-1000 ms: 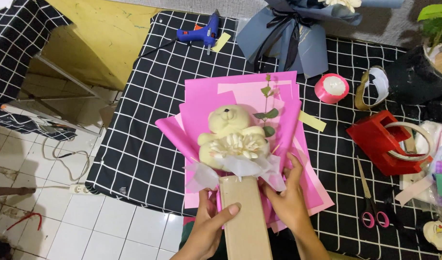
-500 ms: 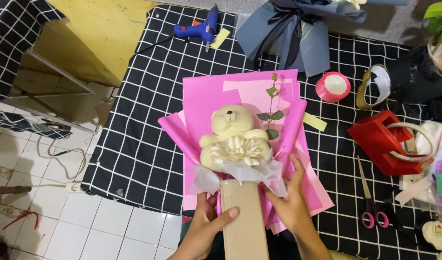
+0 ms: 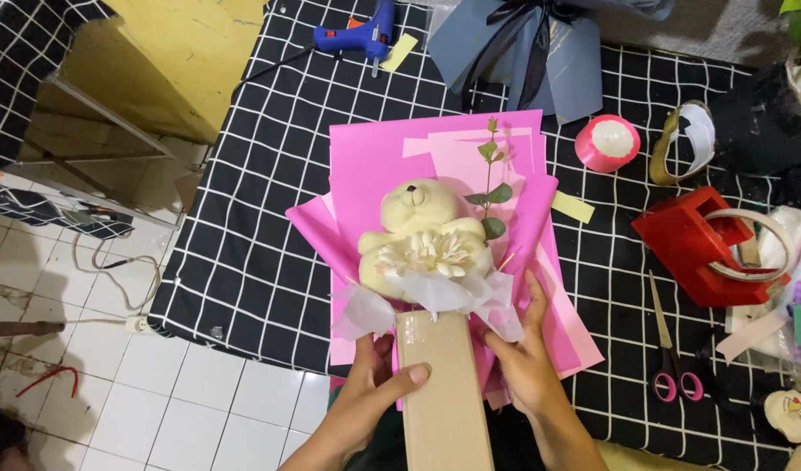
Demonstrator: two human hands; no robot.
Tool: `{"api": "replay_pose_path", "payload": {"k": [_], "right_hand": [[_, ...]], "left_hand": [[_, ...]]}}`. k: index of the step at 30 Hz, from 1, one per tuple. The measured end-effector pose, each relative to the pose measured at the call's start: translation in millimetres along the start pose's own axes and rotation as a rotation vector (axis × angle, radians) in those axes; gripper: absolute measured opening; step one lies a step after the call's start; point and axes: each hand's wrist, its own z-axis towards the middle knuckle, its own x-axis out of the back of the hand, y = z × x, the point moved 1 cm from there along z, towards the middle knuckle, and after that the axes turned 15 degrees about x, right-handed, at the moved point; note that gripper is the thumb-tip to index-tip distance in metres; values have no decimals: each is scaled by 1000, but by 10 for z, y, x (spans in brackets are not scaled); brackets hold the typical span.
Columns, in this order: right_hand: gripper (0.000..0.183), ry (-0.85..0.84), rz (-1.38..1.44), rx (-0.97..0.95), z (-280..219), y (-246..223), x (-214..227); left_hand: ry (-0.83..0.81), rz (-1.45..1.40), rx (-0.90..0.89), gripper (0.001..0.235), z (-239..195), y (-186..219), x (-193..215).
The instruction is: Layering and folding pink wrapping paper around a teddy bear bouquet on a checkered table.
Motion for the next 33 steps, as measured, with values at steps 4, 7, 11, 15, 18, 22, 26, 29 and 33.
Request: {"api": "replay_pose_path", "payload": {"k": [4, 7, 11, 15, 18, 22, 26, 29, 33], "right_hand": [[104, 9, -125, -6, -13, -1, -18], [104, -49, -321, 53, -43, -79, -36], [101, -111, -654, 162, -189, -411, -124], [104, -25, -729, -128, -256, -489, -183], [91, -22, -746, -111, -273, -400, -172], [79, -32, -672, 88, -273, -247, -154], [71, -3, -531, 116, -282, -160, -146], [52, 110, -328, 18, -329, -3, -85], [29, 89, -237, -3, -394, 66, 0]], "left_hand": [[44, -52, 76, 82, 61, -104, 31], [97, -34, 122, 76, 72, -167, 32], [147, 54, 164, 71, 0, -111, -28], [134, 71, 125, 76, 38, -197, -2], [120, 47, 55, 71, 31, -221, -12], [89, 58, 3, 73, 28, -208, -21], [92, 59, -5, 74, 32, -200, -19], [73, 35, -39, 76, 20, -190, -21], [99, 49, -15, 69, 14, -193, -21]]}}
